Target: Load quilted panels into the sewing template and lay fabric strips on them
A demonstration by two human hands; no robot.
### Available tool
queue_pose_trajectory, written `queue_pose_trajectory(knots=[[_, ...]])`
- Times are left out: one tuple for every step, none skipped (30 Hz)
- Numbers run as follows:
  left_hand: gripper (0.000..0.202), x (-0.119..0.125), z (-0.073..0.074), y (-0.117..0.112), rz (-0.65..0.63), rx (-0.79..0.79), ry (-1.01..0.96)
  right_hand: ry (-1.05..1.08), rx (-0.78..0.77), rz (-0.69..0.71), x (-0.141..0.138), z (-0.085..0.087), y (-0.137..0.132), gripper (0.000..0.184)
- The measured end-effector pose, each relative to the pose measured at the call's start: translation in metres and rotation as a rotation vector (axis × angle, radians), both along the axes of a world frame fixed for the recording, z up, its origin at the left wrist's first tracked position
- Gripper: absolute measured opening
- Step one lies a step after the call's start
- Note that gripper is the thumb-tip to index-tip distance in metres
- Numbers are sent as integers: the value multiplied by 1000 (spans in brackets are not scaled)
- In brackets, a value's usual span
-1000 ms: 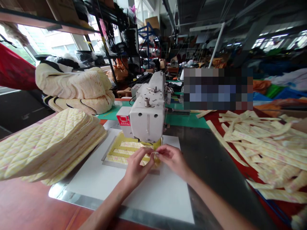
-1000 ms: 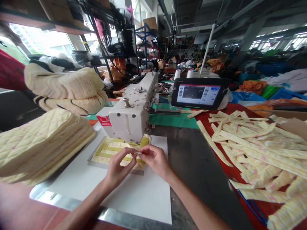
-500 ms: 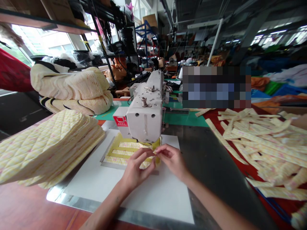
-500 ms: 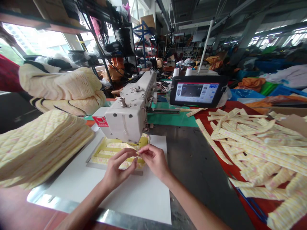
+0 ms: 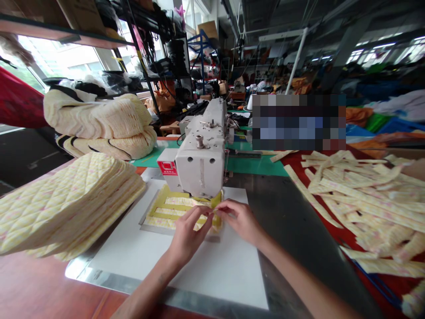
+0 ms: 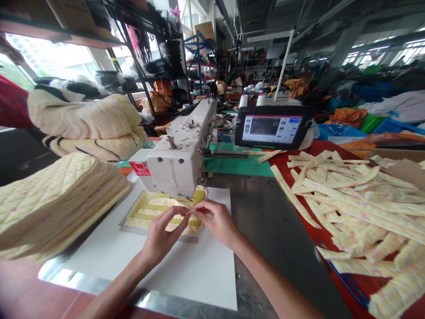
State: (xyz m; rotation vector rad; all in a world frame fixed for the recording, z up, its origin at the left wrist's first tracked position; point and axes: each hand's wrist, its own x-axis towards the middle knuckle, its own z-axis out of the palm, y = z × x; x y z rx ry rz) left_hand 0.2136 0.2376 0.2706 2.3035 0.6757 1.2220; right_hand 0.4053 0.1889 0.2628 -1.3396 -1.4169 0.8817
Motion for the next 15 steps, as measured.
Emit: queue_pose_trajectory(knots=[[9,1,0,1,12,-16,-2,0,6,-6,0,-1,1,41],[10,1,0,1,21,-36,-5,2,12,-12,0,-1,1,41],[10,2,1,2,27,-57,-4,5,18,-18,0,-2,2,41],[9,2,2,3,30,-74,0,9,24,-24,0,-3,2,41],[7,2,2,4,29,-86,8,14,28,-29,0,-4,2,42],[8,2,3,5,23,-94,18,19,29,-34,-1,-5,2,42],[9,2,3,5,16,-101,27,23,27,-38,-1,-5,2,42],[10,2,3,5,9,-106,30,29,23,-41,-2,-6,2,42],[10,2,1,5,2,-109,25,34,18,-43,-2,-6,2,41],[9,3,-1,5,-3,-107,14,38,13,-44,-2,-6,2,41],[8,4,-3,5,-4,-95,-2,39,8,-43,-3,-6,1,41],[6,5,-6,5,-4,-65,-24,38,6,-39,-2,-6,1,41],[3,6,-10,5,-10,-20,-45,33,5,-31,-1,-5,0,41],[4,7,-13,5,-20,39,-65,28,1,-19,0,-5,0,41],[10,8,-16,6,-37,104,-73,28,-6,-4,3,-6,-1,41]])
